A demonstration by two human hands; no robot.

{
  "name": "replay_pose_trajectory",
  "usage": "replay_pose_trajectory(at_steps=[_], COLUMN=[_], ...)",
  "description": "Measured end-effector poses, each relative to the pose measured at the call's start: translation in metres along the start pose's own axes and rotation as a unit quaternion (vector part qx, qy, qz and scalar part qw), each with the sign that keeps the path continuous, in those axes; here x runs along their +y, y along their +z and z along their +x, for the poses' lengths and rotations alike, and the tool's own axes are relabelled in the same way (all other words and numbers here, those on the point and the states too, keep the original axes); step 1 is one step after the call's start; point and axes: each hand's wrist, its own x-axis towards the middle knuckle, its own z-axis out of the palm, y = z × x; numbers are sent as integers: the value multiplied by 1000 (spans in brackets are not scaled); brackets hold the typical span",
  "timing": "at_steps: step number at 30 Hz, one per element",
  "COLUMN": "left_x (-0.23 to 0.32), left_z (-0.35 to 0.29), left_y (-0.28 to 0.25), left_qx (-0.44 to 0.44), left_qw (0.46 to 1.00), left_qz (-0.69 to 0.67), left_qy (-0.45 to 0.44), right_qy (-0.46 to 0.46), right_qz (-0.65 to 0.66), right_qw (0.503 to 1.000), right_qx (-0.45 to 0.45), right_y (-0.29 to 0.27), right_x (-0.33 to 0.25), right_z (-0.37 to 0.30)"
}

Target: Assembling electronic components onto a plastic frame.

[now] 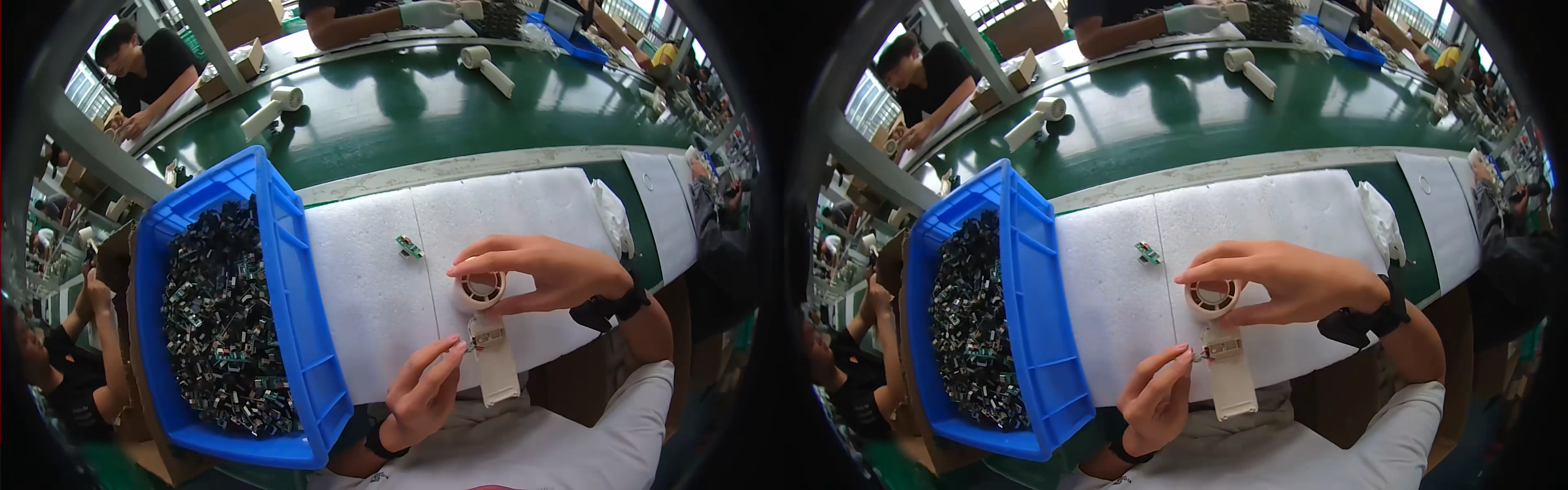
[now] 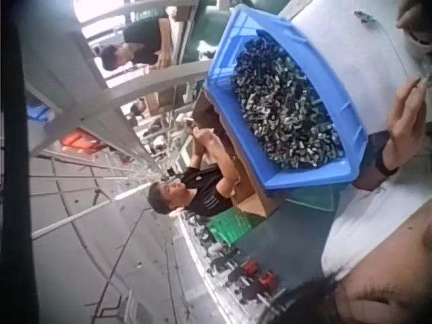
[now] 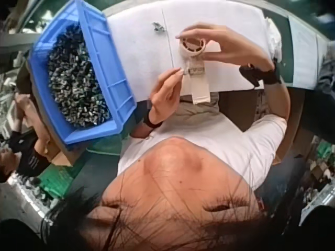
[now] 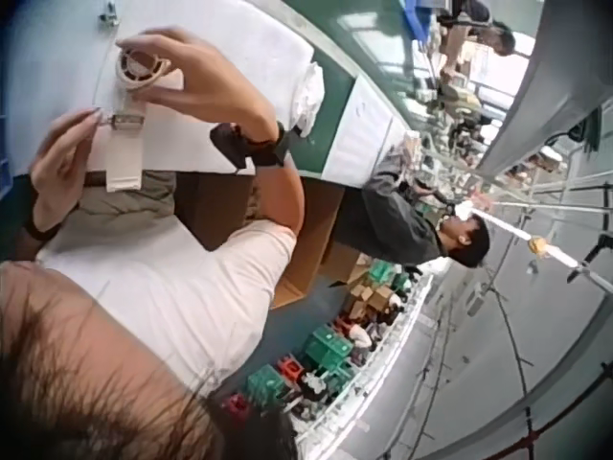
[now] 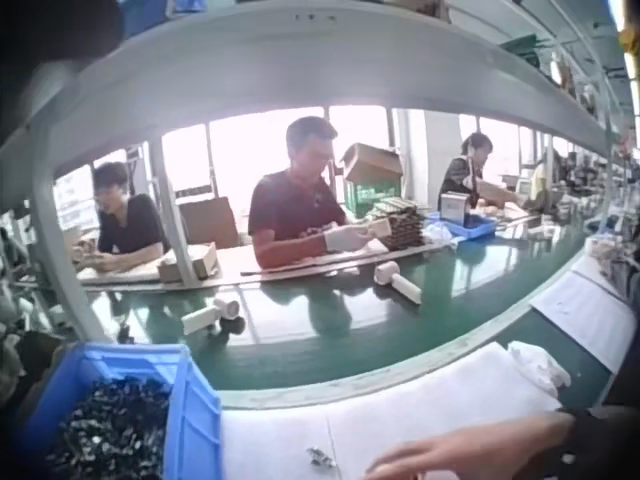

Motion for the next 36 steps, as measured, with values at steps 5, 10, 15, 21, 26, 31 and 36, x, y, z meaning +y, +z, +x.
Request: replay_pose_trajectory(at_steps=[5,10,15,21,26,31,36], left_x=[1,-2,-5,-7,-3,-11,-17], left_z=[9,9,4,5,3,6,-10], left_y=[-3,-4,-2,2,-6,10,7], left_qx=[38,17,9,-12,-31,-11,-87], left_qw=[999,999,998,998,998,999,996], left_qz=[-7,-48,-62,-62,-50,-40,-11], left_qy=[-23,-16,-17,-9,-4,19,-1], right_qy=[151,282,272,29,-128,-108,-95], right_qz=[109,-24,-175,-99,-180,-171,-141], right_qw=[978,904,880,934,917,915,914], right_qx=[93,321,349,341,333,350,369], right_y=[-73,-124,-128,-93,-48,-51,-46], right_x=[47,144,180,38,-107,-79,-56], right_z=[32,75,98,111,72,54,36])
